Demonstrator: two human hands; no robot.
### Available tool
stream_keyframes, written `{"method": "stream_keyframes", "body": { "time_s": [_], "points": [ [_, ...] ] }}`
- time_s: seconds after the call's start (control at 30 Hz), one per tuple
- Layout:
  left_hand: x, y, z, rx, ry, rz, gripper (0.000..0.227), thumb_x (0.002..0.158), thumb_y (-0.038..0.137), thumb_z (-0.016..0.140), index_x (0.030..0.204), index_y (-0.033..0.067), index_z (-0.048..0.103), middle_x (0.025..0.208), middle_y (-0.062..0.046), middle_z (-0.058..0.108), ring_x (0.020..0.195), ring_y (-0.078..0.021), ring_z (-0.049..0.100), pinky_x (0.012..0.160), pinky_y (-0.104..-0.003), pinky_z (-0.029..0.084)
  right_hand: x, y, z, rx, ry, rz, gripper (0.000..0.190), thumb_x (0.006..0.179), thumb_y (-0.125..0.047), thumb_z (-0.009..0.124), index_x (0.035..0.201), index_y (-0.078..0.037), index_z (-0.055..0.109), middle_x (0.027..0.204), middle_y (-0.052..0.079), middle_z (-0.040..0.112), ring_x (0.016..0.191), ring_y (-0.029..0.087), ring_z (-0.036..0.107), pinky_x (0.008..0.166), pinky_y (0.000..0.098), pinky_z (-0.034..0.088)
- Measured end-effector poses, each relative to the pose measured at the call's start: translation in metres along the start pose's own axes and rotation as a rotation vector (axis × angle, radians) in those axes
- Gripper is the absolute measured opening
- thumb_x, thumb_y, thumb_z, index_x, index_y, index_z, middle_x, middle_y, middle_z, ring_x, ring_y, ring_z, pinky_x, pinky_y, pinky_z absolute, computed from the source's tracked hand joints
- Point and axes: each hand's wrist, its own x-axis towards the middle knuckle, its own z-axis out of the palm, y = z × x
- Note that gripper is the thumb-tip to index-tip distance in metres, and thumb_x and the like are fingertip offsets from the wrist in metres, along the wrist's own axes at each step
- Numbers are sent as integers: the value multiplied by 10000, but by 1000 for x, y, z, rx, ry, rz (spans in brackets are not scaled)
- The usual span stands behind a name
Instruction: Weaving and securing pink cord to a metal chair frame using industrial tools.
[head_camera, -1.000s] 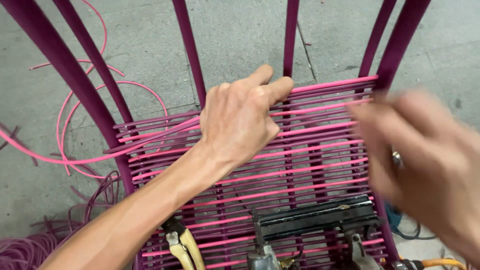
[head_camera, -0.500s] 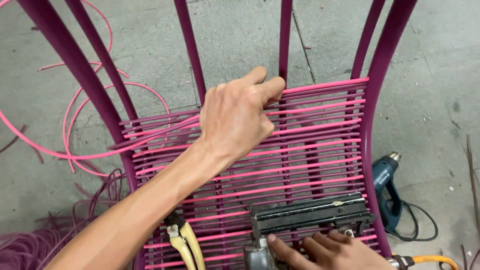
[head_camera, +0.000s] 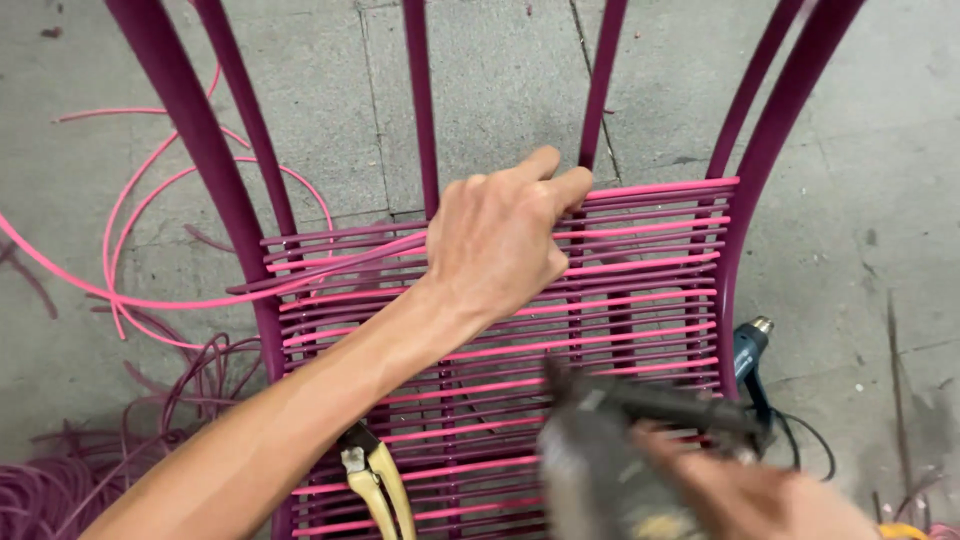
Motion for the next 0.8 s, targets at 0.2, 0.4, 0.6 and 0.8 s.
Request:
{"method": "stream_keyframes", "body": {
  "time_s": [0.2, 0.4, 0.6, 0.8],
  "points": [
    [-2, -6, 0, -26, -17, -11, 322, 667, -26, 700, 966, 90, 732, 889, -115, 663, 714, -379, 711, 582, -506, 557, -30, 16, -97, 744, 942, 258, 814, 726, -311, 760, 1495, -156, 544, 1007, 35, 810, 842, 82, 764, 749, 269, 654],
    [-1, -9, -3, -46, -20, 0, 376, 638, 28, 762, 1008, 92, 745, 912, -124, 680, 727, -392, 717, 592, -502, 570, -5, 7, -150, 569, 749, 688, 397, 827, -233, 773, 1203, -113, 739, 1012, 79, 828, 875, 186, 806, 735, 369, 585],
    [-3, -16, -1, -108, -8, 20, 448, 606, 51, 784, 1051, 78, 742, 939, -136, 678, 730, -379, 727, 591, -479, 580, 16, -25, -220, 525, 1024, 569, 252, 798, -112, 745, 1035, -26, 740, 917, 87, 766, 776, 162, 752, 677, 323, 575],
    [-4, -20, 2, -129, 15, 26, 476, 632, 18, 758, 1102, 100, 754, 926, -131, 682, 735, -366, 732, 585, -472, 578, 18, 0, -180, 691, 662, 940, 142, 938, -188, 753, 915, -50, 774, 783, 89, 715, 682, 199, 703, 677, 344, 544]
  ]
}}
